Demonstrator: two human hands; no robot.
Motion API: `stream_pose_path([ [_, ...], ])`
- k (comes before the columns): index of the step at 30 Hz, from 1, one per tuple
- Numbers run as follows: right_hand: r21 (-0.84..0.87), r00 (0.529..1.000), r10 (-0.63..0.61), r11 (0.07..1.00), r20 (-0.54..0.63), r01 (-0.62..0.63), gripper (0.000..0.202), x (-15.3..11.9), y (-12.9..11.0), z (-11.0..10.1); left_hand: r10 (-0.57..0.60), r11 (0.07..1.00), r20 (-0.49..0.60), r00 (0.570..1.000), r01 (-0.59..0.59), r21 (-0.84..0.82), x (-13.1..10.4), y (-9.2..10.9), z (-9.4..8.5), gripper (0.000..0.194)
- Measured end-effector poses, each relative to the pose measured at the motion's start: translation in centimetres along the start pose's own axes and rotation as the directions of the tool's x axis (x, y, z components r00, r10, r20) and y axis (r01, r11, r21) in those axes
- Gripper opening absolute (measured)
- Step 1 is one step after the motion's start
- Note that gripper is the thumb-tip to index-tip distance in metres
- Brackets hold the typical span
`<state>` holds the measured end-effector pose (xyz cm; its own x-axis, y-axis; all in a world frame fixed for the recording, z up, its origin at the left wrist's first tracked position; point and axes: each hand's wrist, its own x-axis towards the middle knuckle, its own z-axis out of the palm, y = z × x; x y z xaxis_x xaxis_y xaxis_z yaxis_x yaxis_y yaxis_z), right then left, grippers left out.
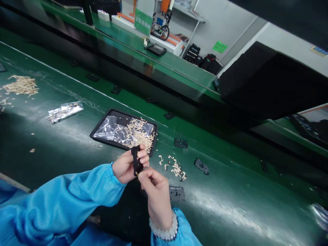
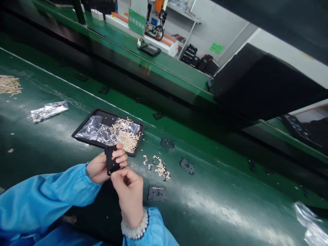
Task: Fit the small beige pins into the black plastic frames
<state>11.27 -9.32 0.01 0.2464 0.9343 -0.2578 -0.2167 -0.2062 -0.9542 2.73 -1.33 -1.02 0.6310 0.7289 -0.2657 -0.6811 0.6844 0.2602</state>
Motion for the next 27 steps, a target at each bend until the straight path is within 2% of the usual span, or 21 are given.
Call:
stream_pose_path([
  [4,-0.03,0.999,-0.03,0.999,-0.011,0.029,0.023,0.1,0.2,0.0,0.006,0.999,0.002,1.0,-0.006,0.039,-0.2,0.0,0.1,0.021],
  [11,-0.196,0.99,-0.136,0.972,-0.026,0.128,0.02,-0.1,0.3,-0.2,0.065,0.985,0.032,0.997,-0.069,0.158,-0.5,0.2,0.3,0.019],
  [15,-0.225,0.99,-0.139,0.966,-0.026,0.13,0.018,-0.1,0.3,-0.4,0.115,0.965,-0.003,0.993,-0.111,0.239,-0.6,0.3,0.5,0.022],
  [19,-0.269,0.983,-0.182,0.948,-0.017,0.171,0.018,-0.2,0.2,-0.6,0.213,0.919,-0.065,0.975,-0.177,0.353,-0.9,0.2,0.8,0.028],
  [22,-0.328,0.965,-0.263,0.912,-0.011,0.245,0.016,-0.3,0.0,-0.7,0.278,0.882,-0.094,0.956,-0.215,0.42,-1.1,0.2,0.9,0.03],
  [27,-0.446,0.905,-0.426,0.81,-0.003,0.381,0.013,-0.8,0.2,-0.6,0.359,0.826,-0.124,0.925,-0.253,0.504,-1.5,-0.1,0.9,0.031],
])
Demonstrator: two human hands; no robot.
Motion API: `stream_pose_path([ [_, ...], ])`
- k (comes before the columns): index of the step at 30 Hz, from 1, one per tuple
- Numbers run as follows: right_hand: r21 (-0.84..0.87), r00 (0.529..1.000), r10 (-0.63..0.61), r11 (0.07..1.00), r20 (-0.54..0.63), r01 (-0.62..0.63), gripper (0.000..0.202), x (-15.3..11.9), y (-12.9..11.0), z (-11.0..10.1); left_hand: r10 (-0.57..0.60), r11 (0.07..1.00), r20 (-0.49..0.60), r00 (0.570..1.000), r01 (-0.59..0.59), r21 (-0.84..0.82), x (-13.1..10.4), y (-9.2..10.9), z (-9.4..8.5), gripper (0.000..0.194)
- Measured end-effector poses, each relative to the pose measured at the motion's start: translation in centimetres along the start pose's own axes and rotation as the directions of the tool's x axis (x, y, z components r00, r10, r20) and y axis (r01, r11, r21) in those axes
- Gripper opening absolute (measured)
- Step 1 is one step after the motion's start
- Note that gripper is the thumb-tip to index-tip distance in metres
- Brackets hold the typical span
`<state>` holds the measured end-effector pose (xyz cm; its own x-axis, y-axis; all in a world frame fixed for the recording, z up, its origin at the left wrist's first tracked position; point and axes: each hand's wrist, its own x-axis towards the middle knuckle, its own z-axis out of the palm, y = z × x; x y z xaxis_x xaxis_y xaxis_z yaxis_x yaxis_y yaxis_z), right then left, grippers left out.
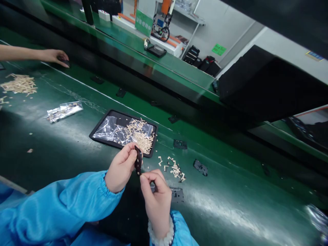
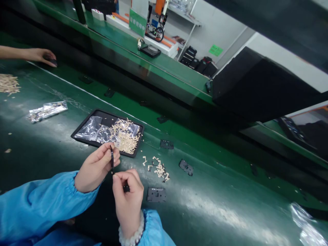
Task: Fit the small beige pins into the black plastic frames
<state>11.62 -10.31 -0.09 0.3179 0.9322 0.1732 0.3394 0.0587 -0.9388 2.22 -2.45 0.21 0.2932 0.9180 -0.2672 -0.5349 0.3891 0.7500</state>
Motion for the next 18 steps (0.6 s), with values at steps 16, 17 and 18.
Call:
stream_pose_path([
  [16,-0.263,0.953,-0.29,0.929,-0.087,0.259,0.012,-0.9,-0.4,0.2,0.149,0.985,-0.068,0.986,-0.142,0.102,-1.2,-0.6,-0.3,0.021],
  [17,-0.277,0.95,-0.302,0.923,-0.087,0.268,0.011,-0.9,-0.4,0.2,0.165,0.981,-0.067,0.984,-0.156,0.115,-1.2,-0.7,-0.5,0.02],
  [18,-0.291,0.946,-0.312,0.916,-0.083,0.277,0.011,-0.9,-0.5,0.2,0.186,0.975,-0.065,0.98,-0.177,0.133,-1.2,-0.7,-0.6,0.019],
])
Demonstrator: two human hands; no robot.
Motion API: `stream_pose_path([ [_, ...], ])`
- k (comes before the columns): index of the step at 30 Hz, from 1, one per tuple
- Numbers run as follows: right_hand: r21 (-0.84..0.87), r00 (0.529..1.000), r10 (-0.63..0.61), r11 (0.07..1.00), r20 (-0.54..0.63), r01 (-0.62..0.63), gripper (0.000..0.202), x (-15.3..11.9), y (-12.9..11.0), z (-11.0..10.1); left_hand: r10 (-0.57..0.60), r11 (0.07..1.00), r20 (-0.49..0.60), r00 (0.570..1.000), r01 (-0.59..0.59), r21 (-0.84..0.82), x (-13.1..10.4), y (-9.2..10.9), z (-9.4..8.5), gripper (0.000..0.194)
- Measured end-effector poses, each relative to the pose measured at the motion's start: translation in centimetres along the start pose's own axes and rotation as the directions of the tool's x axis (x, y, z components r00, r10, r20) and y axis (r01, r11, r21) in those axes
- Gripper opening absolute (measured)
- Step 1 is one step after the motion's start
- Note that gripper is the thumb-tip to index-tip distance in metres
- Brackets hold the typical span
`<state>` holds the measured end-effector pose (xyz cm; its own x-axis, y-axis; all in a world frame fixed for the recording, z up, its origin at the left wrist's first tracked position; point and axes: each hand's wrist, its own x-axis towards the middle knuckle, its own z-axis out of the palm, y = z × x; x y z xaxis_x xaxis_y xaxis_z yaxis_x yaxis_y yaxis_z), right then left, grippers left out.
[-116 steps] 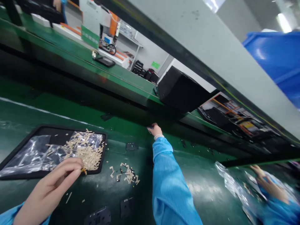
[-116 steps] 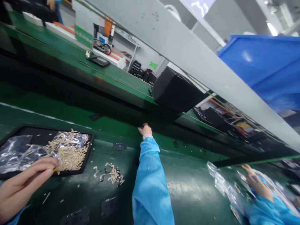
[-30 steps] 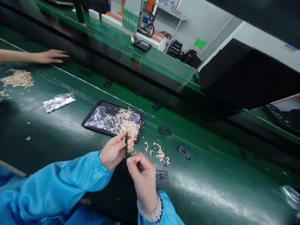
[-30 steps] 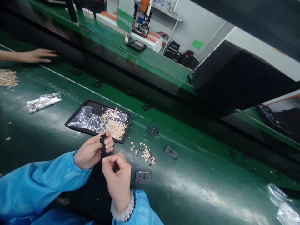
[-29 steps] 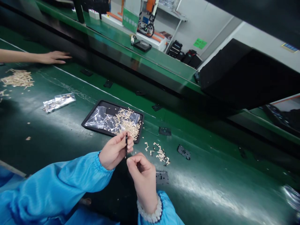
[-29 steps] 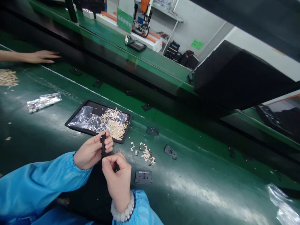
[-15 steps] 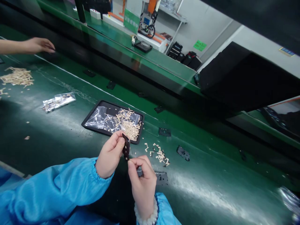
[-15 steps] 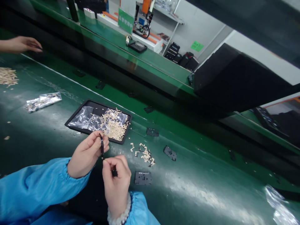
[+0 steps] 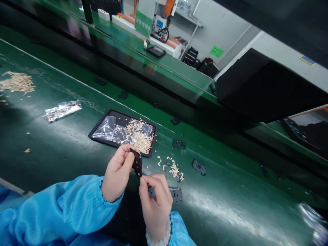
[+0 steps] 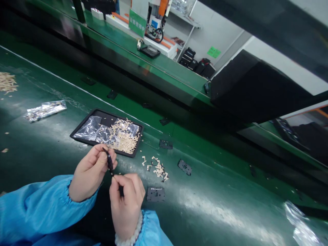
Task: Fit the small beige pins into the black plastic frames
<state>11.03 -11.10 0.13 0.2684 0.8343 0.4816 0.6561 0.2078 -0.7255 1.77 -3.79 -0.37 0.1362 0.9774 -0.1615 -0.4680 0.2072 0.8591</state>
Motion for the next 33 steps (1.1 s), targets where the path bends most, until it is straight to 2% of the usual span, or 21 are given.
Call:
stream_pose_path([
  [3,-0.039,0.999,-0.032,0.999,-0.012,0.032,0.012,0.1,-0.1,-0.2,0.089,0.993,0.013,0.996,-0.089,0.071,-0.2,-0.2,-0.3,0.015],
  [6,-0.098,0.997,-0.069,0.993,-0.023,0.066,0.012,0.2,-0.1,-0.3,0.231,0.963,0.034,0.972,-0.233,0.132,-0.6,-0.2,-0.3,0.008],
  [9,-0.211,0.985,-0.17,0.964,-0.038,0.158,0.011,0.2,0.1,-0.2,0.371,0.91,0.062,0.927,-0.376,0.172,-1.1,-0.3,-0.1,0.005],
  [11,-0.312,0.965,-0.261,0.92,-0.038,0.236,0.011,0.2,0.1,0.1,0.405,0.89,0.061,0.912,-0.408,0.201,-1.2,-0.3,-0.1,0.005],
  [13,-0.401,0.945,-0.325,0.869,-0.022,0.29,0.011,0.2,0.1,0.3,0.365,0.906,0.026,0.931,-0.361,0.22,-1.0,-0.3,-0.1,0.007],
  [15,-0.423,0.931,-0.362,0.839,0.034,0.342,0.012,0.1,0.0,0.2,0.229,0.955,-0.021,0.973,-0.221,0.198,-0.5,-0.1,0.0,0.016],
  [16,-0.385,0.921,-0.379,0.84,0.087,0.382,0.013,0.1,0.0,0.0,0.135,0.978,-0.038,0.99,-0.127,0.166,-0.1,0.0,0.1,0.021],
  [18,-0.222,0.902,-0.391,0.878,0.183,0.425,0.014,0.3,0.1,-0.7,-0.049,0.996,-0.049,0.998,0.052,0.072,0.5,0.4,0.4,0.032],
  [20,-0.033,0.936,-0.297,0.951,0.187,0.308,0.012,0.9,0.4,-1.7,-0.174,0.985,-0.043,0.984,0.173,-0.023,1.1,0.8,0.7,0.04],
  [22,0.115,0.988,-0.059,0.992,0.14,0.043,0.01,1.6,1.0,-2.5,-0.249,0.965,-0.036,0.968,0.245,-0.09,1.3,1.0,0.9,0.045],
  [24,0.259,0.966,0.185,0.938,0.181,-0.228,0.011,2.2,1.6,-2.7,-0.309,0.944,-0.03,0.951,0.302,-0.13,1.5,1.2,1.0,0.044],
  [26,0.379,0.907,0.305,0.833,0.292,-0.402,0.013,2.6,2.2,-2.5,-0.366,0.921,-0.029,0.93,0.357,-0.153,1.5,1.0,1.1,0.039],
  [27,0.419,0.885,0.321,0.79,0.338,-0.447,0.016,2.7,2.4,-2.2,-0.394,0.91,-0.03,0.919,0.385,-0.151,1.6,0.9,1.0,0.037],
  [29,0.46,0.871,0.313,0.754,0.378,-0.47,0.019,2.8,2.7,-1.6,-0.424,0.901,-0.029,0.905,0.419,-0.11,1.6,0.6,1.0,0.036],
  [33,0.492,0.865,0.282,0.729,0.416,-0.475,0.015,3.0,2.8,-1.1,-0.38,0.923,-0.01,0.925,0.379,0.057,1.3,0.2,0.8,0.042],
])
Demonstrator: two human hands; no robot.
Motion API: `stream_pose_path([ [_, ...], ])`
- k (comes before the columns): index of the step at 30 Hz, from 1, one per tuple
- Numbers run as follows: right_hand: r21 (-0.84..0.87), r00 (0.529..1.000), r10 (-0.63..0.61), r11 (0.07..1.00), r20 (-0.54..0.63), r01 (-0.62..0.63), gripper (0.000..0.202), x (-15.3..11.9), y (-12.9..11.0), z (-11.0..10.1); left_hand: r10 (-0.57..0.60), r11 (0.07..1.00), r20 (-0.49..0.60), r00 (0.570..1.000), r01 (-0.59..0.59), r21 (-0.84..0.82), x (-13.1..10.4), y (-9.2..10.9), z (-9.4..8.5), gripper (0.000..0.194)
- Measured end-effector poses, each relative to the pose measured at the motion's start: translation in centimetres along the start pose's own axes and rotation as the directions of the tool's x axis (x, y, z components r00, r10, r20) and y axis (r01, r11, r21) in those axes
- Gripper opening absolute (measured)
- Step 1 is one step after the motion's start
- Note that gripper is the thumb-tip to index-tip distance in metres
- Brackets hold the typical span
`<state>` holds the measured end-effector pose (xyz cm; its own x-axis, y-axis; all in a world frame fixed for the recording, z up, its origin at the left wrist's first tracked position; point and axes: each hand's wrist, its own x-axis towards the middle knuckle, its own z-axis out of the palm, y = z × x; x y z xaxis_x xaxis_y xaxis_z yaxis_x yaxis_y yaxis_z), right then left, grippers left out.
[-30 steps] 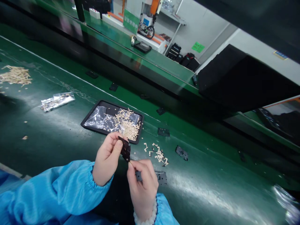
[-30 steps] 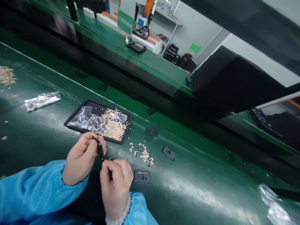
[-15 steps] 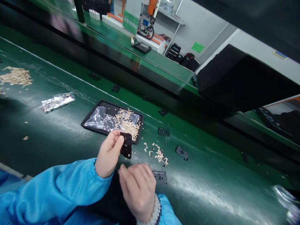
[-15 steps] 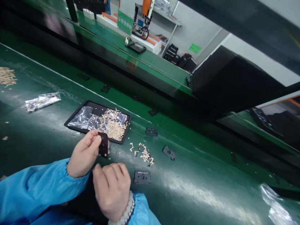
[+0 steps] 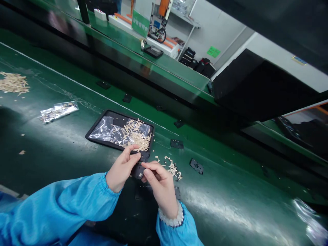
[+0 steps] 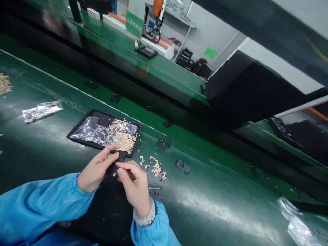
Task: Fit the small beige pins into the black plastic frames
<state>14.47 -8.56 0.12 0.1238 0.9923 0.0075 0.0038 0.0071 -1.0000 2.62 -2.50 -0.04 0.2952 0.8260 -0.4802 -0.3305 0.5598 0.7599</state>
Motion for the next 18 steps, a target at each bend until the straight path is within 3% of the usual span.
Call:
stream_pose_path([
  [2,0.052,0.999,0.024,0.998,0.026,-0.025,0.015,0.08,-0.06,-0.07,-0.018,0.999,0.003,1.0,0.018,0.048,-0.09,-0.08,-0.01,0.037],
  [6,0.094,0.995,0.049,0.994,0.084,-0.056,0.015,0.02,0.02,-0.05,-0.163,0.986,0.001,0.987,0.163,0.028,0.19,-0.11,-0.06,0.018],
  [13,0.121,0.997,0.062,0.99,0.048,-0.068,0.011,-0.06,0.73,0.48,-0.287,0.958,-0.005,0.958,0.287,-0.018,0.49,-0.09,-0.05,0.017],
  [18,-0.051,1.0,-0.03,0.998,-0.003,0.03,0.011,-0.14,0.4,0.78,-0.281,0.959,0.007,0.96,0.281,-0.044,0.39,-0.22,-0.01,0.018],
])
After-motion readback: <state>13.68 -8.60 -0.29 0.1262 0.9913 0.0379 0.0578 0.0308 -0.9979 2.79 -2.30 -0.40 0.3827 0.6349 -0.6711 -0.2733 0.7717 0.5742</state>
